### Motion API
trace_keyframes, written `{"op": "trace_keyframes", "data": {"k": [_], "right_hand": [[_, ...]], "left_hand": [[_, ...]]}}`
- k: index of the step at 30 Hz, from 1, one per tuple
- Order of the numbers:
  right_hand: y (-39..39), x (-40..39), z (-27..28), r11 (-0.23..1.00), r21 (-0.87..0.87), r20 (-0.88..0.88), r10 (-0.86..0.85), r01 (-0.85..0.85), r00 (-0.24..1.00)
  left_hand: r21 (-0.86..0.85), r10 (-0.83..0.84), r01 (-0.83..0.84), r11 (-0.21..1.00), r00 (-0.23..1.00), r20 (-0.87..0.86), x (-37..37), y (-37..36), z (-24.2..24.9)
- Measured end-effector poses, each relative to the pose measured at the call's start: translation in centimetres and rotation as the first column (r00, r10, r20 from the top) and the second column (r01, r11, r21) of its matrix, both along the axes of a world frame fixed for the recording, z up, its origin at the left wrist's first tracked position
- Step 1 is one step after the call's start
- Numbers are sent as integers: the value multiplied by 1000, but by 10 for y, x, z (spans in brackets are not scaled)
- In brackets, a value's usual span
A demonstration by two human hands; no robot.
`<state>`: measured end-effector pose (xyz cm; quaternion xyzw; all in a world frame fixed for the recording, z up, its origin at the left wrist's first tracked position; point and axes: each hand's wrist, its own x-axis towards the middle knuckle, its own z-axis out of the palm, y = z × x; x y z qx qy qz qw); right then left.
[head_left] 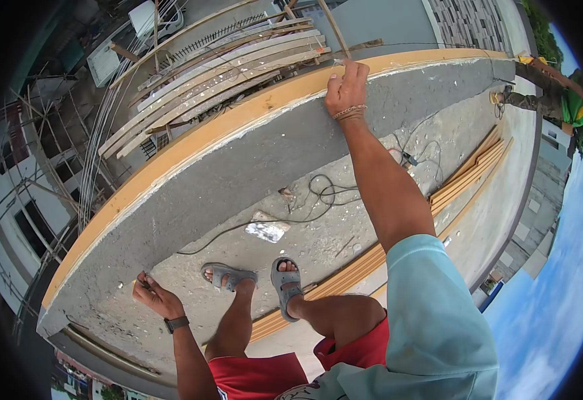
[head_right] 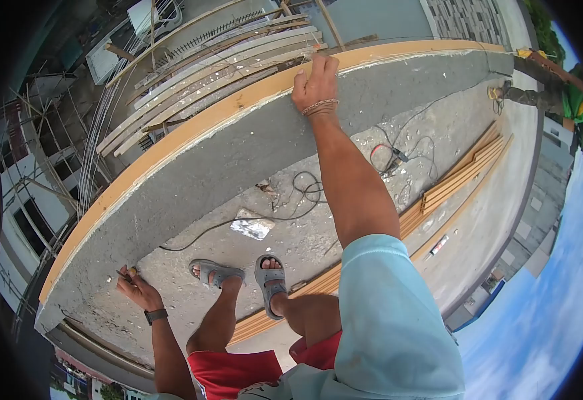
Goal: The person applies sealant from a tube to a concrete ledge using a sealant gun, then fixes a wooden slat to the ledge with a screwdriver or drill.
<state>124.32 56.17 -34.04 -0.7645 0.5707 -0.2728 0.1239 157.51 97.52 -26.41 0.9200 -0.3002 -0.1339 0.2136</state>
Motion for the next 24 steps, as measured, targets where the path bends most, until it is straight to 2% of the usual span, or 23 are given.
{"op": "trace_keyframes", "data": {"k": [2,5,7,10,11,13,18,20,21,23,24], "right_hand": [[-1,2,-1,999,32,10,-14,14,1000],[-1,-1,0,1000,-25,-10,-1,1,1000],[0,1,0,1000,-1,42,17,-17,999],[0,1,4,998,59,72,25,-30,997],[1,1,6,998,52,75,30,-34,997],[2,0,10,985,171,114,14,-33,993],[-3,-8,18,975,205,207,43,-86,977],[-8,-21,23,947,255,437,69,-198,897],[-13,-37,23,941,278,432,56,-192,900],[-31,-72,32,685,555,763,-192,-472,618],[-42,-92,50,673,570,791,-295,-471,536]], "left_hand": [[-9,-31,31,999,999,-41,-33,-1,-1],[-19,-59,57,998,992,-112,-66,-12,-2],[43,-62,68,997,991,-115,-80,-29,-4],[-38,-20,15,999,993,-120,-95,-65,-11],[-46,-17,11,999,993,-118,-101,-77,-10],[-30,5,-7,1000,997,-77,-113,-100,-6],[-125,67,-66,990,998,6,-152,-161,-26],[-216,184,-184,959,983,-24,-170,-185,-42],[-193,180,-182,964,983,-26,-178,-196,-46],[-116,228,-211,971,959,167,-191,-222,-56],[-103,227,-212,972,959,171,-194,-230,-62]]}}
